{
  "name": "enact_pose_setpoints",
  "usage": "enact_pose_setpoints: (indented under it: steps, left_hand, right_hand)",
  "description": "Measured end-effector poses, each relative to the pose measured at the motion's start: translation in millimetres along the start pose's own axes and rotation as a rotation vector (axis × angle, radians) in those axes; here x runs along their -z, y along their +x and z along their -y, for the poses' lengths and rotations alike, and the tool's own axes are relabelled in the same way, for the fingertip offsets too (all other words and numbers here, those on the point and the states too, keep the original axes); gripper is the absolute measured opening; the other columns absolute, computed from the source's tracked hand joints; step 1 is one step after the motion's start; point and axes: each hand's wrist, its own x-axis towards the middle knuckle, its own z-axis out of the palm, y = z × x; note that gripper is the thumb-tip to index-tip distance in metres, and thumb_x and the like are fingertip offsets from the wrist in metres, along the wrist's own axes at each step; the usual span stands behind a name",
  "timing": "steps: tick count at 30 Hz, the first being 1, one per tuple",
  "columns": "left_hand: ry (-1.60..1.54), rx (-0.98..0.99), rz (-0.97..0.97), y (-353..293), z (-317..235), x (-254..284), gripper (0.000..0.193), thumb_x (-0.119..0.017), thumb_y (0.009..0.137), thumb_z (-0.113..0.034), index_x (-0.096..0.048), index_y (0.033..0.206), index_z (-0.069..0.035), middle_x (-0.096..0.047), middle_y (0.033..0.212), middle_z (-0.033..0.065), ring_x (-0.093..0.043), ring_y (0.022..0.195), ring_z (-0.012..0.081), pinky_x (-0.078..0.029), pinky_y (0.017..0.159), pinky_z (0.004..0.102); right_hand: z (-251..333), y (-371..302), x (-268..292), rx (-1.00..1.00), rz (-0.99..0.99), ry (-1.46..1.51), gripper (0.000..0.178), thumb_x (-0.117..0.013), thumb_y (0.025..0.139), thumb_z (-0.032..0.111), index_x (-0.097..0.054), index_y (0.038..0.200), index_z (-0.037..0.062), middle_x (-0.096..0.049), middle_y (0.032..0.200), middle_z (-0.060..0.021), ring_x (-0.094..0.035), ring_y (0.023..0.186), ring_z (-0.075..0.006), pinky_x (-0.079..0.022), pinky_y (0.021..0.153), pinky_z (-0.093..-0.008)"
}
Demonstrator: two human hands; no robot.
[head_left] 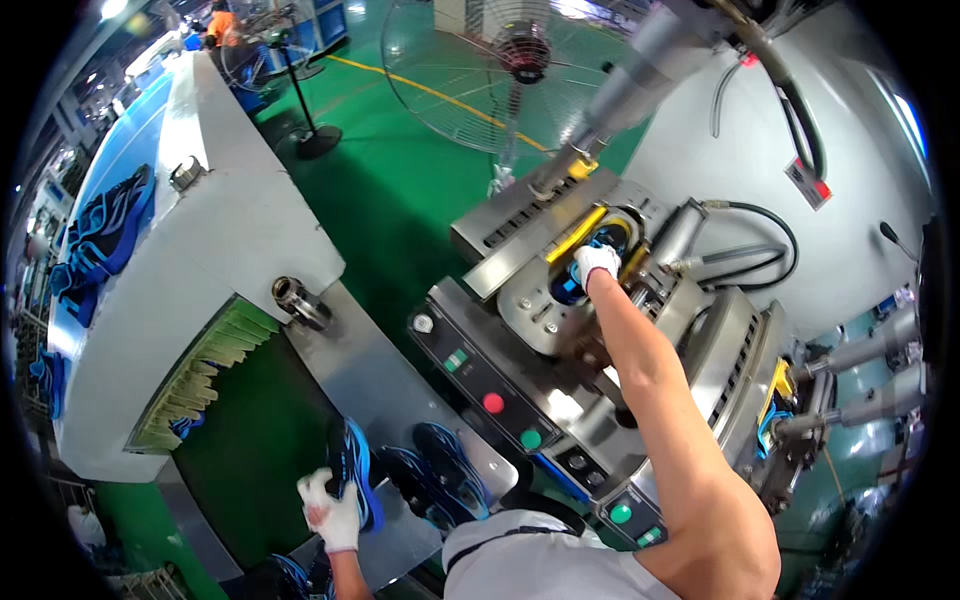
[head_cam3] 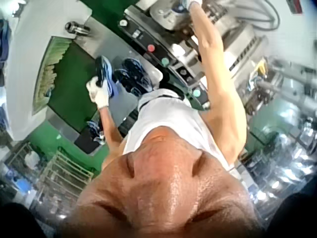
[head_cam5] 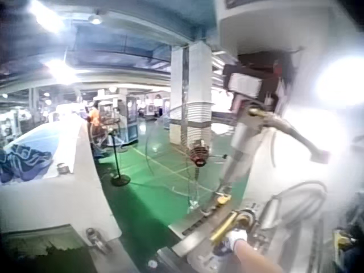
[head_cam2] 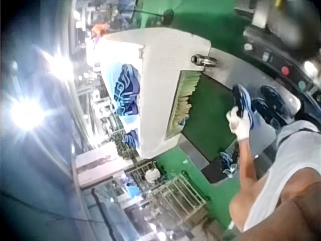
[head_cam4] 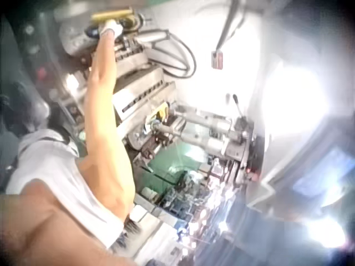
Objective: The person repeatedly places blue and black shoe uppers onto a lasting machine, operates the machine via buttons, removes the shaped uppers, and places them onto a conveyor belt.
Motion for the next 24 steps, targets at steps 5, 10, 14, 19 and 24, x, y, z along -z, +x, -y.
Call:
enact_pose_setpoints:
  steps: [5,10,14,19,24]
  left_hand:
    - [0.236,0.453,-0.015,-99.5,65.5,-7.1,0.050,-0.081,0.071,-0.016,-0.061,0.117,-0.011,-0.057,0.117,0.0160,-0.060,0.109,0.0377,-0.049,0.093,0.0479]
    - [0.033,0.531,0.026,-150.5,76.4,-83.8,0.080,-0.083,0.076,-0.027,-0.047,0.146,-0.009,-0.051,0.138,0.0245,-0.051,0.129,0.0414,-0.043,0.109,0.0482]
    - [-0.391,0.607,-0.208,-182.8,99.6,-92.3,0.101,-0.086,0.076,-0.021,-0.027,0.155,0.004,-0.046,0.148,0.0273,-0.048,0.136,0.0386,-0.035,0.116,0.0414]
    - [-0.084,0.738,-0.057,-171.9,106.6,-89.8,0.094,-0.091,0.070,-0.038,-0.044,0.142,0.000,-0.064,0.128,0.0169,-0.062,0.118,0.0351,-0.046,0.106,0.0408]
    - [-0.511,0.478,0.054,-177.5,129.0,-117.2,0.074,-0.085,0.074,-0.019,-0.051,0.135,0.003,-0.065,0.123,0.0185,-0.064,0.106,0.0333,-0.050,0.099,0.0441]
  right_hand:
    - [68.0,-65.8,-28.8,-0.047,0.008,-0.201,0.042,-0.056,0.085,0.032,-0.075,0.109,0.0040,-0.074,0.114,-0.0187,-0.069,0.113,-0.0316,-0.053,0.095,-0.0390]
    - [-3.3,45.4,-22.7,0.126,0.194,-0.103,0.049,-0.067,0.084,0.034,-0.071,0.115,-0.0037,-0.072,0.117,-0.0220,-0.068,0.111,-0.0344,-0.052,0.095,-0.0401]
    - [28.6,-39.9,23.5,0.268,0.249,0.227,0.069,-0.073,0.086,0.041,-0.057,0.131,-0.0098,-0.064,0.128,-0.0250,-0.063,0.117,-0.0310,-0.048,0.098,-0.0420]
    - [20.9,-352.3,90.6,0.717,0.441,0.438,0.080,-0.068,0.094,0.028,-0.029,0.154,-0.0086,-0.035,0.156,-0.0327,-0.041,0.143,-0.0406,-0.033,0.119,-0.0436]
    - [-148.7,-387.4,20.3,1.027,0.236,-0.994,0.054,-0.058,0.080,0.029,-0.058,0.120,-0.0069,-0.051,0.130,-0.0303,-0.050,0.121,-0.0428,-0.037,0.105,-0.0561]
